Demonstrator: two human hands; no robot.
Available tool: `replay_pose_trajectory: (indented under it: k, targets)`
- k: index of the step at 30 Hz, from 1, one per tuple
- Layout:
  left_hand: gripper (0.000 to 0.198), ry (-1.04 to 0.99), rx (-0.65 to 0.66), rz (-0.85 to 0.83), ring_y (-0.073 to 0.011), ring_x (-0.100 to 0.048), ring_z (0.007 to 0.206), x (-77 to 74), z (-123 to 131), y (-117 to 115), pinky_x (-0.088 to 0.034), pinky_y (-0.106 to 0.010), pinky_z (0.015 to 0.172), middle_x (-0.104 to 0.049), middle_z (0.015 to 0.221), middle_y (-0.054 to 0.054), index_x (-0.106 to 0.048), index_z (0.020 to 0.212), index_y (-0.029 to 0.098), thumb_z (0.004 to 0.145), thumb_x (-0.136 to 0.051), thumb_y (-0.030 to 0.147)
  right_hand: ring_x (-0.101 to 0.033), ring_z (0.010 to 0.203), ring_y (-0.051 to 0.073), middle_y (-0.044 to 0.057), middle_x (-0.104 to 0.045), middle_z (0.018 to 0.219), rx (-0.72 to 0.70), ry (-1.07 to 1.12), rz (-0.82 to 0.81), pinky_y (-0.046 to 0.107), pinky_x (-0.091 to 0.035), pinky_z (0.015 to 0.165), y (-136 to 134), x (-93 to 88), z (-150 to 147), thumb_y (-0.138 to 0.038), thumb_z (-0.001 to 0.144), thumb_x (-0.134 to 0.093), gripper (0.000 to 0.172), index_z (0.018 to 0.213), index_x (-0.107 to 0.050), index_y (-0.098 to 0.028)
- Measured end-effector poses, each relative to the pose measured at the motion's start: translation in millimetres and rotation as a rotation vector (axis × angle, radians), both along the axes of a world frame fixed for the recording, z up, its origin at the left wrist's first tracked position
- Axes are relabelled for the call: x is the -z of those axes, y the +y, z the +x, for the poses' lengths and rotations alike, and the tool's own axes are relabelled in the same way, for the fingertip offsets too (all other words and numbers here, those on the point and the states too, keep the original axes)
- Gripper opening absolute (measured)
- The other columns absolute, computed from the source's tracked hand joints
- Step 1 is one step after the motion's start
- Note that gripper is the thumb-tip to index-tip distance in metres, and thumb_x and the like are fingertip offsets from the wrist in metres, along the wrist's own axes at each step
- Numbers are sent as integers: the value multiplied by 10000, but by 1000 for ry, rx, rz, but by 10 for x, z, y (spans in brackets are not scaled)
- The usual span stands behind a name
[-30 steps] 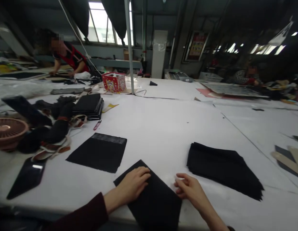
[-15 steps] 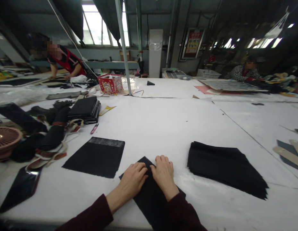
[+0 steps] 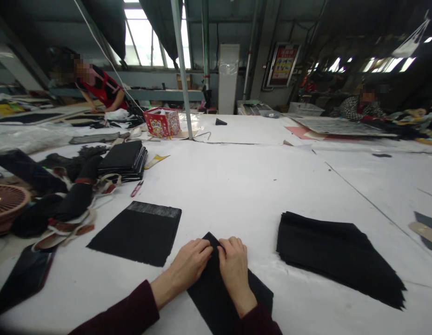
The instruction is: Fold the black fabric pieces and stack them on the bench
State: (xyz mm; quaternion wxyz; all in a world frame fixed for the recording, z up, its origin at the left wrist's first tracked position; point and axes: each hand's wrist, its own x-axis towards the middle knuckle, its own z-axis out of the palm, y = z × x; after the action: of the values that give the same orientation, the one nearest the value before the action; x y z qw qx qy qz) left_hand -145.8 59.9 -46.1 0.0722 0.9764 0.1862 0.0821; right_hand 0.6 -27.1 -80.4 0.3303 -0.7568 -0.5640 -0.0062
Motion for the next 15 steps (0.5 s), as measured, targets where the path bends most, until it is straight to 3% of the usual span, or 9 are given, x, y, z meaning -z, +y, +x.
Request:
replay_pose_trajectory:
  k: [2,6,15]
  targets:
    - [252,-45,-19,-7,-212,-524,924,8,-9,-6,-468,-362,819,-583,1015,-52,-540,1141,198,957,-370,170,-518,855,242,60,-569,885,-35,-41,43,379,-385,754,-22,37,-24,-123,951,-447,218,1076,-595,-224]
    - [458,-63,-39,38,-217,-511,928,40,2,11,-456,-380,817,-579,1043,-61,-341,1410,204,955,-362,152,-502,849,237,79,-548,904,-74,-175,78,379,-383,748,-70,71,-79,-117,984,-357,332,1255,-529,-200]
    - [433,-54,-82,71,-210,-502,910,126,1,36,-446,-389,799,-560,1059,-58,-378,1399,233,969,-365,184,-476,853,245,92,-527,925,-83,-362,40,391,-378,744,-84,90,-118,-92,974,-350,372,1312,-503,-116]
